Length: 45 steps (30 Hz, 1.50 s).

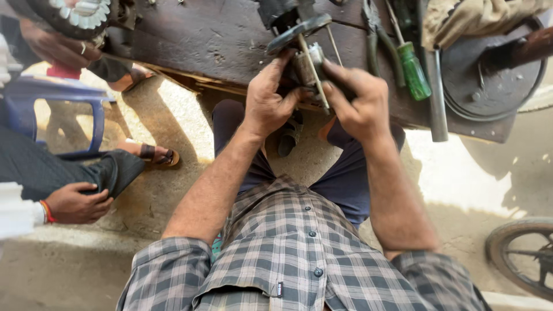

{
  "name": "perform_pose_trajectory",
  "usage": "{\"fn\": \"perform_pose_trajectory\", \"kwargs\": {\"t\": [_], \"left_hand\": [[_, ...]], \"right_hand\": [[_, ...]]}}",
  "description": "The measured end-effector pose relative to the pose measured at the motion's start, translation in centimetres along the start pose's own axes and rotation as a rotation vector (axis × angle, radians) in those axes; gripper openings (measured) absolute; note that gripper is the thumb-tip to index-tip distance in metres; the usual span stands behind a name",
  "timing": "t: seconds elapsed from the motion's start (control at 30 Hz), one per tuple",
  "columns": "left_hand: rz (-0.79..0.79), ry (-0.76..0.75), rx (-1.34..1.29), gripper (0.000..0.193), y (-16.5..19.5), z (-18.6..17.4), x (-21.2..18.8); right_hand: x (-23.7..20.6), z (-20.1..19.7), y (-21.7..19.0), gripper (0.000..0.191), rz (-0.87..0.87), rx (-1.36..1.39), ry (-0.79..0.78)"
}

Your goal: The person sits on the ground and works on a small electric motor placed on a low wooden table. They use a metal file to smooth the motor's armature, wipe the component with a cloth, and apply lubricant from an orange oil can.

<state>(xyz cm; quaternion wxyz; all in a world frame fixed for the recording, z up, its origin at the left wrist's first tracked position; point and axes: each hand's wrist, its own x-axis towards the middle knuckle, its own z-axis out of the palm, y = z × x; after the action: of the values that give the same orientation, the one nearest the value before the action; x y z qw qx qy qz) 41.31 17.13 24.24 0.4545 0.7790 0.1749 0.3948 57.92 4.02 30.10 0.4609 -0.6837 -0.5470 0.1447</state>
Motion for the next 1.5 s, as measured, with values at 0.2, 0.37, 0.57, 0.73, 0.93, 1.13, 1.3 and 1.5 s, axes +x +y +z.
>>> {"fn": "perform_pose_trajectory", "kwargs": {"t": [0.2, 0.37, 0.57, 0.73, 0.93, 1.13, 1.3, 1.5], "left_hand": [[-0.170, -0.038, -0.215, 0.070, 0.8, 0.1, -0.1], [-0.029, 0.008, -0.105, 0.068, 1.2, -0.3, 0.4], [-0.133, -0.042, -0.219, 0.064, 1.4, -0.4, 0.5], [0.070, 0.041, -0.013, 0.065, 1.4, -0.8, 0.7], [-0.287, -0.071, -0.204, 0.066, 1.8, -0.4, 0.5], [-0.123, -0.040, -0.103, 0.070, 0.9, 0.6, -0.5], [-0.559, -0.047, -0.929, 0.064, 1.2, 1.7, -0.6], [-0.490, -0.062, -0.895, 0.063, 2.4, 1.9, 0.1]], "right_hand": [[0.1, -0.3, -1.6, 0.032, 0.007, -0.041, 0.010], [0.2, -0.2, -1.8, 0.034, -0.014, -0.088, -0.014], [1.0, -0.1, -1.3, 0.034, 0.003, -0.037, -0.040], [-2.3, -0.4, -2.3, 0.036, 0.056, -0.003, -0.039], [0.1, 0.1, -0.8, 0.031, -0.009, -0.139, 0.071], [-1.8, -0.1, -2.5, 0.028, -0.071, -0.094, 0.114], [-2.4, -0.3, -3.3, 0.027, -0.082, -0.130, 0.109], [-0.5, -0.8, -1.9, 0.024, -0.015, -0.132, 0.053]]}}
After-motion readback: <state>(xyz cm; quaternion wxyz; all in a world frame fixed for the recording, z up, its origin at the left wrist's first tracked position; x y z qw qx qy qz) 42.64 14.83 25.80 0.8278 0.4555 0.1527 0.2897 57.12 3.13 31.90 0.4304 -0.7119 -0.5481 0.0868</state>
